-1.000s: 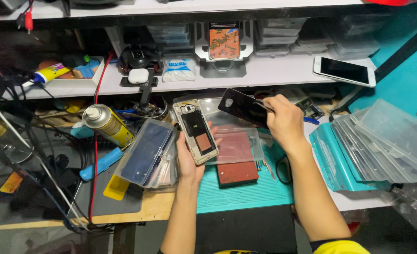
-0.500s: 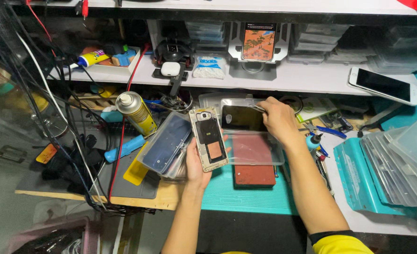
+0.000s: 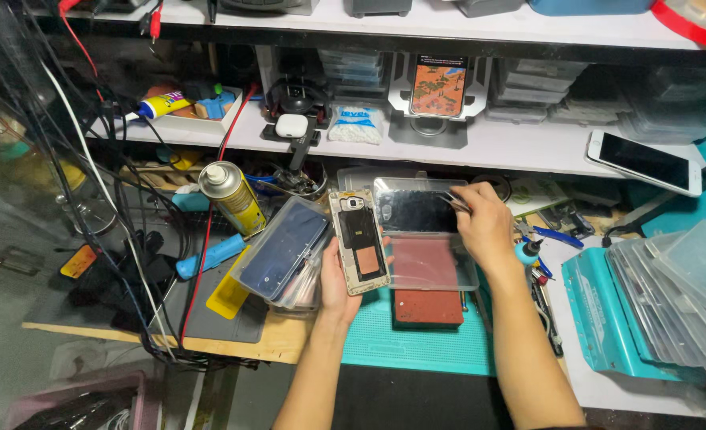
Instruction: The person disassembles a smartphone at a repair workbench, using a screwdriver and a pry tool to remove the back cover and internal components, then works on a second phone, prying at its rear panel and battery area with a small tool.
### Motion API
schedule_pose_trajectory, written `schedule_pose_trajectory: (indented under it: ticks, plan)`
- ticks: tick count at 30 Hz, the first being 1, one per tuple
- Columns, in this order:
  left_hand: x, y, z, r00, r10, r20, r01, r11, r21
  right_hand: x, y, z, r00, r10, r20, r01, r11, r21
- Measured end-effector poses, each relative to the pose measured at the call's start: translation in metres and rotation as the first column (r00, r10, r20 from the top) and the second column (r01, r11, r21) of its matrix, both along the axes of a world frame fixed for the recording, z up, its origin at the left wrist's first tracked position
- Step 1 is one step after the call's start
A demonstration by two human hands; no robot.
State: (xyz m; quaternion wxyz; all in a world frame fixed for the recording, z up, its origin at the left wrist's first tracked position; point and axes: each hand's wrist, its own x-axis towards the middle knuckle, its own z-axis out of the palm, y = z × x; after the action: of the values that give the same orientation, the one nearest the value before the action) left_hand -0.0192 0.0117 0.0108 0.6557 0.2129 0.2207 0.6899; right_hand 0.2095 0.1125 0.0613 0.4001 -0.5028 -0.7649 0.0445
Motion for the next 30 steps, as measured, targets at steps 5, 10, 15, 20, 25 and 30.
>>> schedule_pose_trajectory:
  ticks: [5,10,15,20,25,30]
  plan:
    - [0.004,0.005,0.003,1.0,-0.013,-0.017,0.014,0.999,0.046,0.017,-0.023,-0.014,0.974,-0.047,-0.22,0.004,0.981,-0.193]
    - [0.018,0.015,0.013,0.995,-0.098,0.035,0.096,0.994,0.058,0.028,-0.049,-0.028,0.905,-0.122,-0.408,-0.02,0.945,-0.326]
    - [0.041,0.023,0.024,0.976,-0.201,0.082,0.196,0.978,0.066,0.035,-0.063,-0.027,0.758,-0.106,-0.644,-0.219,0.888,-0.405]
    - [0.055,0.026,0.021,0.967,-0.249,0.06,0.247,0.968,0.03,0.032,-0.067,-0.028,0.7,-0.085,-0.709,-0.28,0.881,-0.382]
    - [0.059,0.029,0.008,0.98,-0.159,-0.119,0.164,0.986,0.029,0.017,-0.073,-0.019,0.607,-0.098,-0.789,-0.343,0.863,-0.371]
    - [0.06,0.027,0.001,0.98,-0.169,-0.108,0.179,0.979,0.094,-0.001,-0.092,0.006,0.871,0.115,-0.477,-0.187,0.977,-0.106]
